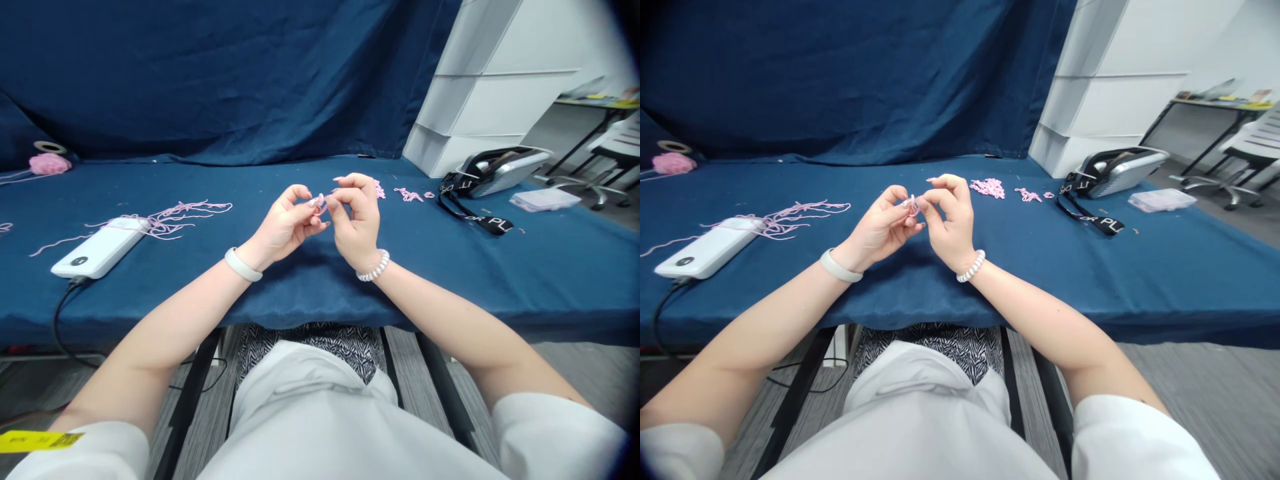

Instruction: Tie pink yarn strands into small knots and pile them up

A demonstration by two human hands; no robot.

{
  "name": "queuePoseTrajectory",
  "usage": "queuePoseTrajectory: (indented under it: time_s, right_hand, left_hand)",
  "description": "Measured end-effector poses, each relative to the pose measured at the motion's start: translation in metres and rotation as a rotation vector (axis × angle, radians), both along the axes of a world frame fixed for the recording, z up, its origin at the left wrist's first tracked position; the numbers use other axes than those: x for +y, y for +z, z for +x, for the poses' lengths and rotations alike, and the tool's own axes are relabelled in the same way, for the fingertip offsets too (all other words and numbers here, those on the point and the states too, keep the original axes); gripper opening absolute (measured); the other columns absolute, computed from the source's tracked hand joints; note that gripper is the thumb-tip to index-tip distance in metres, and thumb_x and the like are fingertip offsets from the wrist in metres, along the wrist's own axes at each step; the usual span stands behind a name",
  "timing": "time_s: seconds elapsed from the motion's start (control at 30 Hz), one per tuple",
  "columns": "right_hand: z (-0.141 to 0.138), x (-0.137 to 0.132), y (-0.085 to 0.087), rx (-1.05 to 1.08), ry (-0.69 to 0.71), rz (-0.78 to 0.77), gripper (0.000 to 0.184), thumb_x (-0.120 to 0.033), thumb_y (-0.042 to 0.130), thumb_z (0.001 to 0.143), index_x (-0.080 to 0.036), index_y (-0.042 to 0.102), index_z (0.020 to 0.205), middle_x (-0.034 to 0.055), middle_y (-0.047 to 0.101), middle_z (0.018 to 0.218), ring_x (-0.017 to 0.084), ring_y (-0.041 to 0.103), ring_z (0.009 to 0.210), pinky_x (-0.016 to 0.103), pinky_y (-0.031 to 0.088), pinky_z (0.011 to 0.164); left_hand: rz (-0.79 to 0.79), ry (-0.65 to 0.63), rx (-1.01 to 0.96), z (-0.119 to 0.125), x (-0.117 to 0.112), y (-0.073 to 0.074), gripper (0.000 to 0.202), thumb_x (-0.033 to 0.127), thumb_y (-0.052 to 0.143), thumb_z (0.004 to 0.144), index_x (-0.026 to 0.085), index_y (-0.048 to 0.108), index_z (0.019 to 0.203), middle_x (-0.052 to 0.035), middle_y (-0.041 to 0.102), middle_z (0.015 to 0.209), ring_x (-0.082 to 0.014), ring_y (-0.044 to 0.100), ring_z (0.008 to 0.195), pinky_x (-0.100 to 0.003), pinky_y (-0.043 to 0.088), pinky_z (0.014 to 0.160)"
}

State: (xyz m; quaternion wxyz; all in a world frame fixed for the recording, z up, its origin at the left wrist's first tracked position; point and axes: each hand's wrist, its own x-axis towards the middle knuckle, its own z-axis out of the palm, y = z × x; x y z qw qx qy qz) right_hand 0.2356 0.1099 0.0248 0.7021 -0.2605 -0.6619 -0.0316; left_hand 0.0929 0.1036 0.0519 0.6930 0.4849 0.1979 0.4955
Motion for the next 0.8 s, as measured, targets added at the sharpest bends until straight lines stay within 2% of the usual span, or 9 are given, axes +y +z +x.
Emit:
queuePoseTrajectory:
  time_s: [0.2,0.37,0.53,0.67,0.8]
  right_hand:
    - [0.0020,-0.0009,0.0007,-0.033,-0.025,0.023,0.022,-0.038,0.050,0.096,-0.021,0.058,0.084,0.0079,0.052,0.103,0.022,0.055,0.102,0.046,0.047,0.096]
    - [0.0034,0.0003,0.0001,-0.061,-0.019,-0.006,0.021,-0.037,0.051,0.095,-0.020,0.059,0.084,0.0083,0.053,0.103,0.022,0.055,0.103,0.046,0.045,0.097]
    - [0.0018,0.0039,-0.0027,-0.070,-0.033,-0.040,0.017,-0.031,0.054,0.094,-0.019,0.059,0.082,0.0085,0.057,0.099,0.021,0.057,0.100,0.041,0.047,0.094]
    - [-0.0006,0.0045,-0.0044,-0.075,-0.012,-0.073,0.015,-0.028,0.055,0.093,-0.020,0.060,0.081,0.0076,0.059,0.097,0.019,0.059,0.097,0.037,0.050,0.088]
    - [-0.0014,0.0022,-0.0037,-0.026,0.000,-0.049,0.015,-0.028,0.055,0.094,-0.020,0.059,0.082,0.0071,0.058,0.098,0.019,0.059,0.098,0.039,0.048,0.091]
  left_hand:
    - [-0.055,0.001,-0.020,0.0020,-0.0016,-0.0001,0.035,0.016,0.077,0.075,0.018,0.044,0.088,0.0067,0.061,0.069,-0.0025,0.057,0.055,-0.018,0.059,0.065]
    - [-0.024,0.021,-0.019,0.0025,-0.0004,-0.0031,0.038,0.018,0.079,0.073,0.018,0.045,0.089,0.0067,0.062,0.070,-0.0025,0.057,0.054,-0.018,0.059,0.062]
    - [-0.024,0.039,-0.055,0.0008,-0.0028,0.0002,0.041,0.018,0.082,0.071,0.020,0.046,0.092,0.0087,0.061,0.073,-0.0019,0.058,0.054,-0.016,0.057,0.059]
    - [-0.050,0.025,-0.046,0.0004,-0.0047,0.0033,0.033,0.016,0.076,0.076,0.019,0.046,0.088,0.0087,0.059,0.069,-0.0028,0.058,0.053,-0.017,0.057,0.059]
    - [-0.065,0.061,-0.059,0.0014,-0.0030,0.0019,0.027,0.015,0.070,0.080,0.018,0.044,0.086,0.0073,0.059,0.067,-0.0040,0.058,0.054,-0.019,0.058,0.062]
